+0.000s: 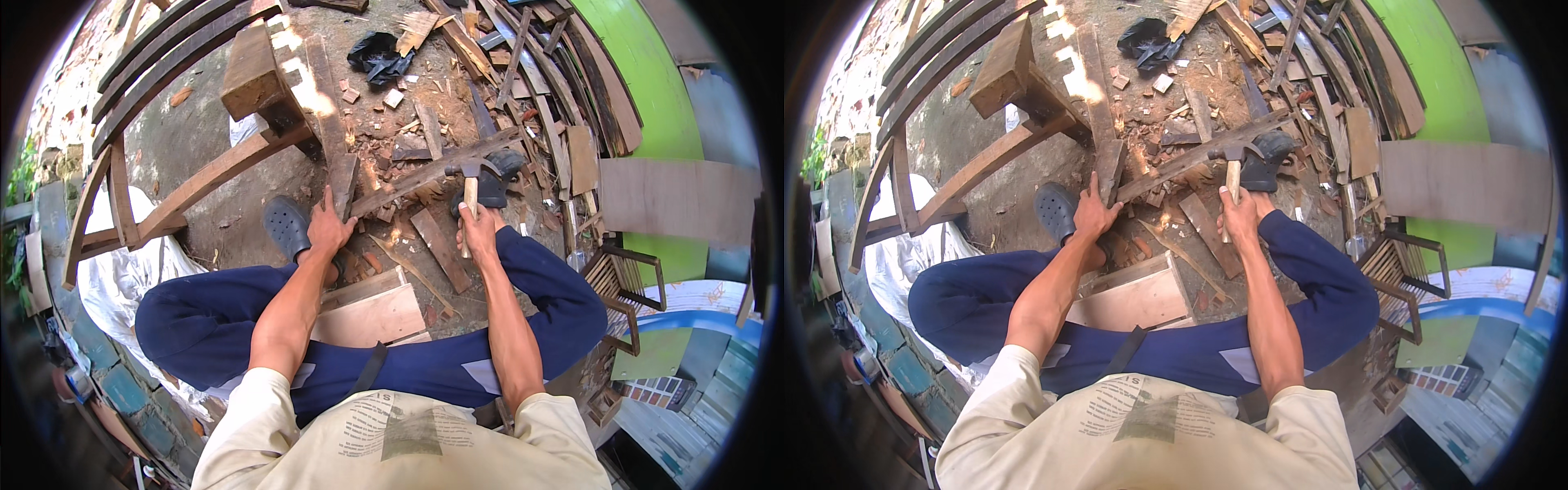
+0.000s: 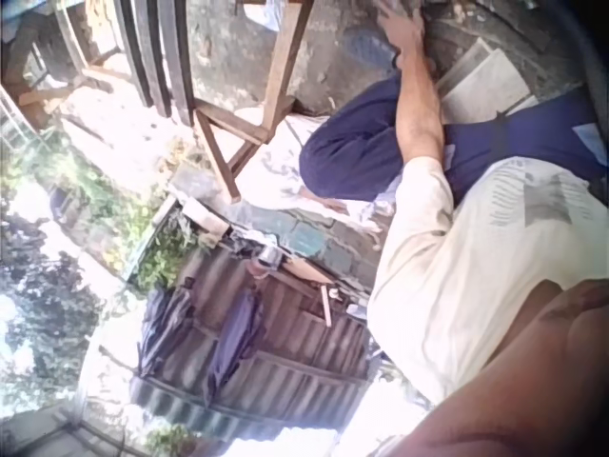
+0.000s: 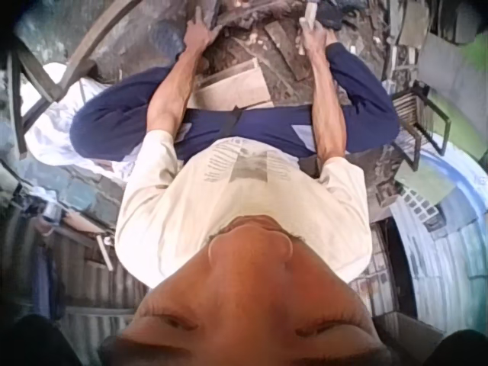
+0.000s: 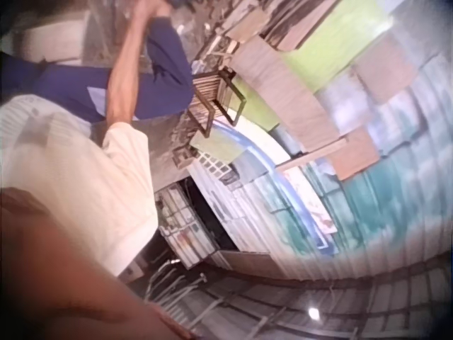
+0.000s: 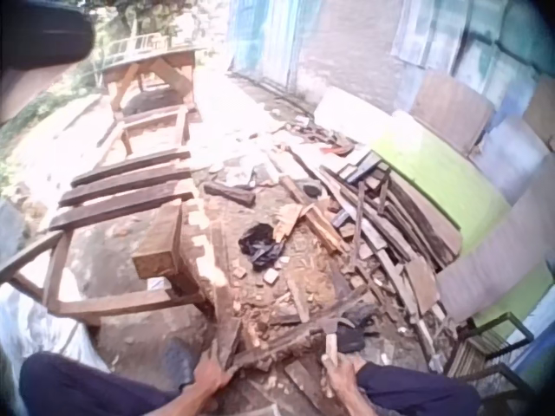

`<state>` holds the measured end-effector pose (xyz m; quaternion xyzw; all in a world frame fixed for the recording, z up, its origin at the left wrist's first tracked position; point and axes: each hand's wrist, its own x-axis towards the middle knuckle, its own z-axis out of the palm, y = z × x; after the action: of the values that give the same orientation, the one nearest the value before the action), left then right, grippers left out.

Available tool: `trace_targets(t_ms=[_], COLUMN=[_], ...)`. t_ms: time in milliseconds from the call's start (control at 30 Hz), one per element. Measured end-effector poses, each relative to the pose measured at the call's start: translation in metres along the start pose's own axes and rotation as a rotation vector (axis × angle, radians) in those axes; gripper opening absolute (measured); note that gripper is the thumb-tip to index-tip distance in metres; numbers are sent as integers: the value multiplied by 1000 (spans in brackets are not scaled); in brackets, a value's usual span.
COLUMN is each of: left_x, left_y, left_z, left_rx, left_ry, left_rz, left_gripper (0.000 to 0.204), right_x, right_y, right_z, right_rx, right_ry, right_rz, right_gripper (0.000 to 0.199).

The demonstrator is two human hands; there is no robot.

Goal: The person sits on the ground and uses a hammer to strike a wooden chair frame, breaking it apart into smaller pieces. The person repeatedly hits the joints and legs of the chair to separate the components.

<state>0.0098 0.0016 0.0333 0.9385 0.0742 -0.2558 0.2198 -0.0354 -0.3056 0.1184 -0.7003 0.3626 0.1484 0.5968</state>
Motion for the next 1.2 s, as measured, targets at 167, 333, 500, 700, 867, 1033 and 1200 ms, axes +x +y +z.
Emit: trace_targets(t_ms=[167,333,500,700,867,1033,1200], left_x=[-3,1,2,6,10,8,-33], left_y=[6,8,-9,-10,-19,-33,-1], left_z=[-4,-1,10,14,15,9,-21], left_rx=[-55,-66,-89,-125,-176,-165,39], left_ry=[-39,-12,35,35,-12,107,-57], left_rz=[-83,-76,-8,-23,-1,137,-9], left_gripper=[99,100,105,107,105,96,92], right_x=[8,-10,-6,-10,-17,21,14], right_y=[-28,14,62,7,18,82,67], right_z=[9,72,71,31,43,78,96], right_rx=[291,163,-159,35,-115,-429,-244], right_ry=[174,162,-43,131,101,193,103], right_rz=[-166,-88,-86,-67,-128,-434,-81], right_gripper=[29,35,27,28,34,36,36])
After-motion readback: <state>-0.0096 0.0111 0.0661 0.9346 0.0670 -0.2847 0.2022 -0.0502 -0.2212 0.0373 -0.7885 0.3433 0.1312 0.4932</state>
